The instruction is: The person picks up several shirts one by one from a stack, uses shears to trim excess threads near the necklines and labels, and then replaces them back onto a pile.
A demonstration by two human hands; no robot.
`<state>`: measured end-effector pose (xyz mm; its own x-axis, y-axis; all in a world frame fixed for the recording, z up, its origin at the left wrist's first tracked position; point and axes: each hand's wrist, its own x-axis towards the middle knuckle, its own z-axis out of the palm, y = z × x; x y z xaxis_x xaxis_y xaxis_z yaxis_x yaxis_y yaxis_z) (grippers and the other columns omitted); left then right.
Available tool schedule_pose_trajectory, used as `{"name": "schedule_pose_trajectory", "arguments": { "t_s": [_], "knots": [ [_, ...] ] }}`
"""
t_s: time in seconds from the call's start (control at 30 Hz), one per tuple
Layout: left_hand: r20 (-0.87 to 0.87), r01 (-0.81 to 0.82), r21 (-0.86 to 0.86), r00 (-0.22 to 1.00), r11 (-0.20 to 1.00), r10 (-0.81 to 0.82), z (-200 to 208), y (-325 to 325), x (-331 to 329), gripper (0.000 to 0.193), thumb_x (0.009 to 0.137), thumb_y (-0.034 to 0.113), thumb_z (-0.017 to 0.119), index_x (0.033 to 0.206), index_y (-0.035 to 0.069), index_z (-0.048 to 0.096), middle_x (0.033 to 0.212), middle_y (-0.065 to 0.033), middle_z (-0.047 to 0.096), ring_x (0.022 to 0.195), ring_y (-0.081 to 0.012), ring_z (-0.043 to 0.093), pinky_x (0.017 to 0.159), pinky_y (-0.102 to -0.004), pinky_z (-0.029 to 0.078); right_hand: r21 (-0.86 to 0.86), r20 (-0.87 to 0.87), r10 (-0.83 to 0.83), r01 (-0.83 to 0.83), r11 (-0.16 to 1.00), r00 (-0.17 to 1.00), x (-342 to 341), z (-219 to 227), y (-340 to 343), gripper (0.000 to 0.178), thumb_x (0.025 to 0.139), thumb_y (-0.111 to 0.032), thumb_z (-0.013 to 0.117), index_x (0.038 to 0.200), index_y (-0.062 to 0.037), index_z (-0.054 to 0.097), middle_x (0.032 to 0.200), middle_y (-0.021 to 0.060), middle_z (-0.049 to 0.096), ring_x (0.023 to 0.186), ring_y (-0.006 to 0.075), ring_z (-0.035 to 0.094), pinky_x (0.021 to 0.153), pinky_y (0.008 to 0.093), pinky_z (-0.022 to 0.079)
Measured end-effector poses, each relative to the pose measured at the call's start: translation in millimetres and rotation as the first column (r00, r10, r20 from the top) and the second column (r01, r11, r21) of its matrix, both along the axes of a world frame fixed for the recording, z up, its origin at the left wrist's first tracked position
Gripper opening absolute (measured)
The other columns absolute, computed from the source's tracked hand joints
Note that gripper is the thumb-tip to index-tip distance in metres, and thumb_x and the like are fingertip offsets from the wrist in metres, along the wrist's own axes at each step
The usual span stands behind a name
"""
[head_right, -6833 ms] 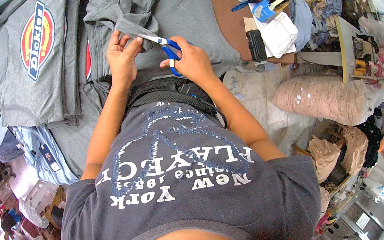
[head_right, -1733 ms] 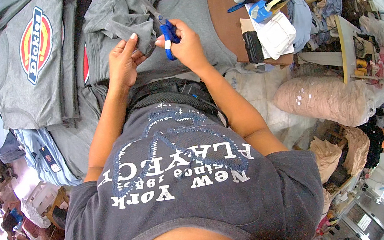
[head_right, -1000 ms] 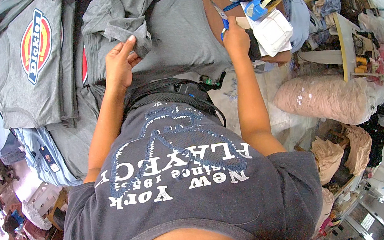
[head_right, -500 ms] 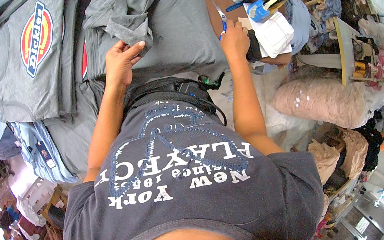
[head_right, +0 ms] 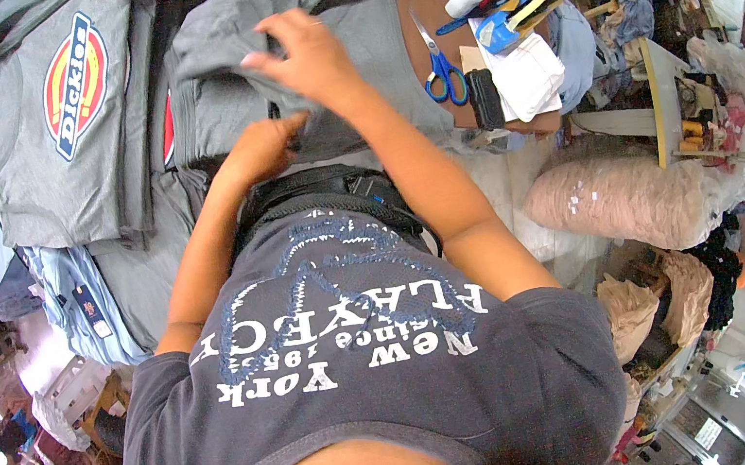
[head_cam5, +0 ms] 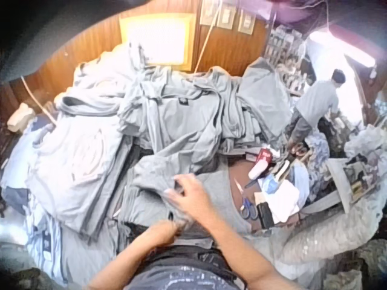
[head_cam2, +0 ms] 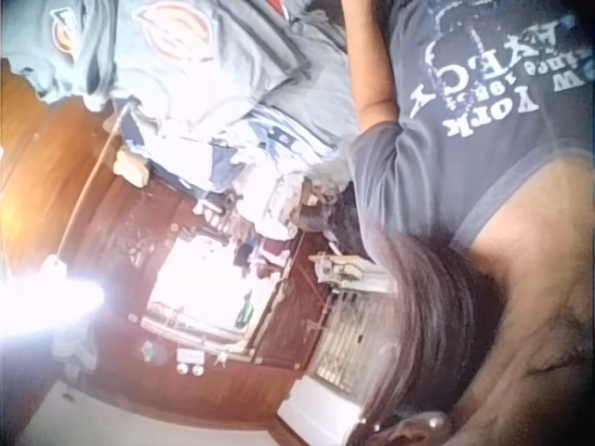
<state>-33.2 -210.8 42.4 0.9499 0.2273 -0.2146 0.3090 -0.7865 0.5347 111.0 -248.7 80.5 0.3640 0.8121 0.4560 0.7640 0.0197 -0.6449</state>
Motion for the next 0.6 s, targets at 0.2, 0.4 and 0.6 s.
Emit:
{"name": "schedule_pose_trajectory", "arguments": {
  "t_s": [0.2, 0.4, 0.6],
  "knots": [
    [-0.11, 0.132, 0.096, 0.986, 0.987, -0.122, -9.3, 2.6, -1.3, 0.047, 0.072, 0.02, 0.061, 0.115, 0.011, 0.044, 0.075, -0.0202, 0.059, 0.071, -0.0383, 0.056, 0.062, -0.0459, 0.043, -0.432, 0.244, 0.138, -0.019, 0.901, 0.96, -18.0, -55.3, 36.7, 0.031, 0.069, -0.024, 0.062, 0.096, -0.0093, 0.055, 0.084, 0.0115, 0.056, 0.081, 0.0324, 0.055, 0.071, 0.0386, 0.045],
    [-0.034, -0.138, -0.022, 0.99, 0.99, 0.137, -1.9, 28.6, -39.8, 0.051, 0.076, 0.027, 0.059, 0.121, 0.012, 0.04, 0.075, -0.019, 0.059, 0.07, -0.0368, 0.057, 0.062, -0.043, 0.042, 0.125, -0.514, -0.091, 0.18, 0.976, 0.853, 47.8, -12.5, -41.7, 0.018, 0.065, 0.007, 0.048, 0.08, 0.0006, 0.056, 0.075, 0.0038, 0.057, 0.072, 0.0147, 0.054, 0.067, 0.024, 0.041],
    [0.103, -0.256, -0.317, 0.948, 0.913, 0.302, -9.7, 43.5, -48.2, 0.047, 0.07, 0.025, 0.066, 0.11, 0.006, 0.049, 0.08, -0.0135, 0.056, 0.075, -0.024, 0.055, 0.07, -0.033, 0.042, -0.509, -0.164, -0.523, 0.382, 0.771, 0.837, 53.7, -55.6, -167.4, 0.032, 0.069, 0.001, 0.053, 0.1, -0.0046, 0.05, 0.083, 0.0123, 0.057, 0.074, 0.0224, 0.057, 0.068, 0.0294, 0.044]
  ]
}}
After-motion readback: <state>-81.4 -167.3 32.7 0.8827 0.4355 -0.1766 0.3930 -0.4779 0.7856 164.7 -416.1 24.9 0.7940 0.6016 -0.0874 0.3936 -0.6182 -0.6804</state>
